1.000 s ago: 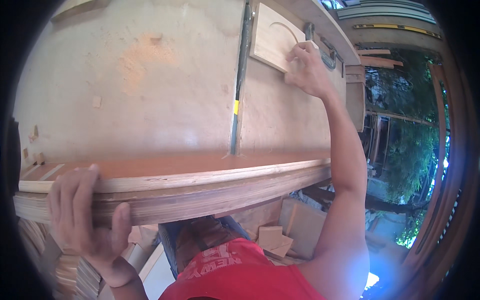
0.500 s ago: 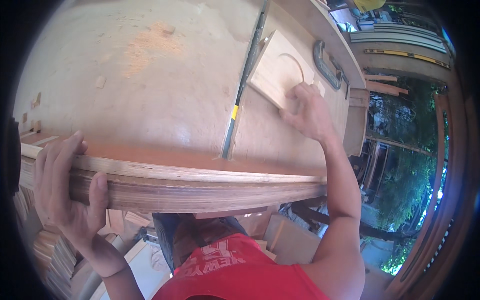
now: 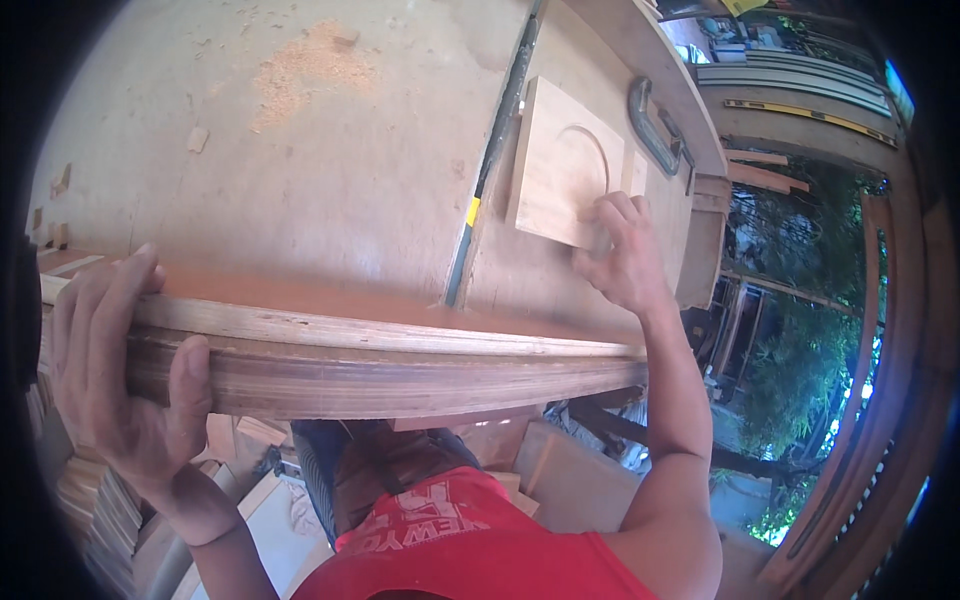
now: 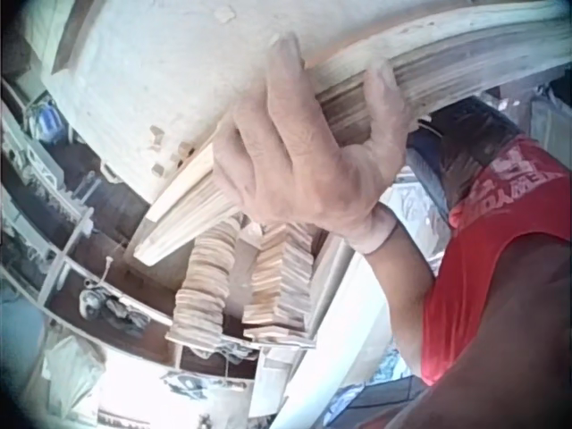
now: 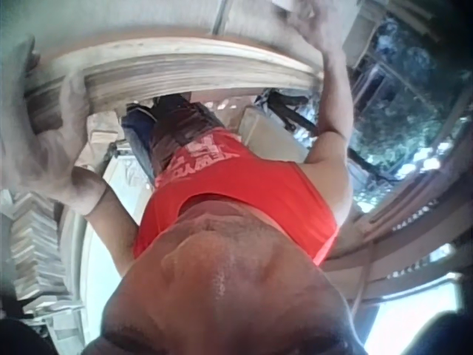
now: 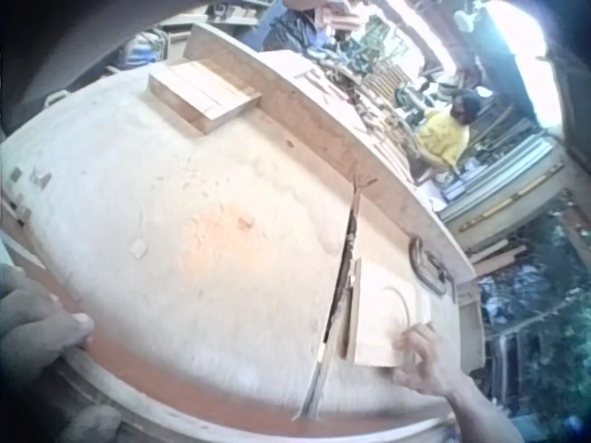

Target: The person uses a table saw to cut small wooden pieces, guiding them through the blade and stacking the cut pieces on the table. They repeatedly pick up pieces, align them, and feed them into the saw, then set the cut pieces aside.

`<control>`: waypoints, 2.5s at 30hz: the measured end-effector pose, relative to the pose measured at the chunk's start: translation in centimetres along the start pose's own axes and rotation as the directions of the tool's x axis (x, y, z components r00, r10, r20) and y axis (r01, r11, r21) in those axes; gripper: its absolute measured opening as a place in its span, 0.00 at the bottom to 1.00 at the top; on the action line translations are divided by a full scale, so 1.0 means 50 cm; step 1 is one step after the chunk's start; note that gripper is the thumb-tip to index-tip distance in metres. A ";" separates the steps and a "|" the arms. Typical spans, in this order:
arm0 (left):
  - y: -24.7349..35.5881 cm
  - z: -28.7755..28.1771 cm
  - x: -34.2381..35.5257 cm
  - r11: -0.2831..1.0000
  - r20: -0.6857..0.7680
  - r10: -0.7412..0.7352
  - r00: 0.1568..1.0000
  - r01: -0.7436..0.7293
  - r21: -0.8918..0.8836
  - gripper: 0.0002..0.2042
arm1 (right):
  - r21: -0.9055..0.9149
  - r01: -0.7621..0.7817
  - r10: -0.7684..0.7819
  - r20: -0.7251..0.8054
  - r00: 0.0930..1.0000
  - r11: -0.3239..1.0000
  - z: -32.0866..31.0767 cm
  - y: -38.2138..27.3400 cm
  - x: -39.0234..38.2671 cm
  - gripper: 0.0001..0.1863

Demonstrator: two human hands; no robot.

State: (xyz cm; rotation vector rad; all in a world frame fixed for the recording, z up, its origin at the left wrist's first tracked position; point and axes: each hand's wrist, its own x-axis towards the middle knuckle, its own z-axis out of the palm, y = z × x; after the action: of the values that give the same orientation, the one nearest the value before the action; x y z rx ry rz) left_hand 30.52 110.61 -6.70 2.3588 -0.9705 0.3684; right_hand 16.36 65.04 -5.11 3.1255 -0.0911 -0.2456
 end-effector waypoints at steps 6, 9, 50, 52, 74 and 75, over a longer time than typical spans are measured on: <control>0.011 -0.010 -0.003 0.999 0.002 -0.018 1.000 0.018 0.048 0.25 | 0.016 -0.008 0.007 0.056 0.998 1.000 -0.010 -0.029 -0.012 0.21; 0.009 -0.005 -0.002 0.999 0.006 -0.011 1.000 0.011 0.051 0.25 | 0.011 -0.021 0.020 0.075 0.997 1.000 -0.009 -0.042 -0.032 0.22; -0.001 0.015 -0.006 0.999 -0.042 -0.015 0.999 0.013 -0.044 0.24 | 0.169 0.030 -0.057 0.160 0.986 0.985 -0.027 -0.082 -0.035 0.17; 0.001 0.014 -0.006 0.999 -0.035 -0.013 0.999 0.011 -0.039 0.24 | 0.164 0.035 -0.062 0.161 0.985 0.986 -0.026 -0.082 -0.035 0.16; 0.008 0.004 0.003 0.998 -0.003 -0.050 0.999 0.050 -0.048 0.25 | 0.161 0.001 -0.024 0.143 0.989 0.987 -0.028 -0.089 -0.043 0.17; 0.007 0.005 0.006 0.998 -0.006 -0.040 0.999 0.040 -0.049 0.26 | 0.166 -0.007 -0.018 0.147 0.989 0.986 -0.027 -0.089 -0.046 0.17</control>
State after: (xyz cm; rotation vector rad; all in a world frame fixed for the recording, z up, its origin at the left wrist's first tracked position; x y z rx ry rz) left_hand 30.49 110.11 -6.64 2.3271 -0.9173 0.3337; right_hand 14.58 69.62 -3.45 3.2685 -0.1088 -0.4954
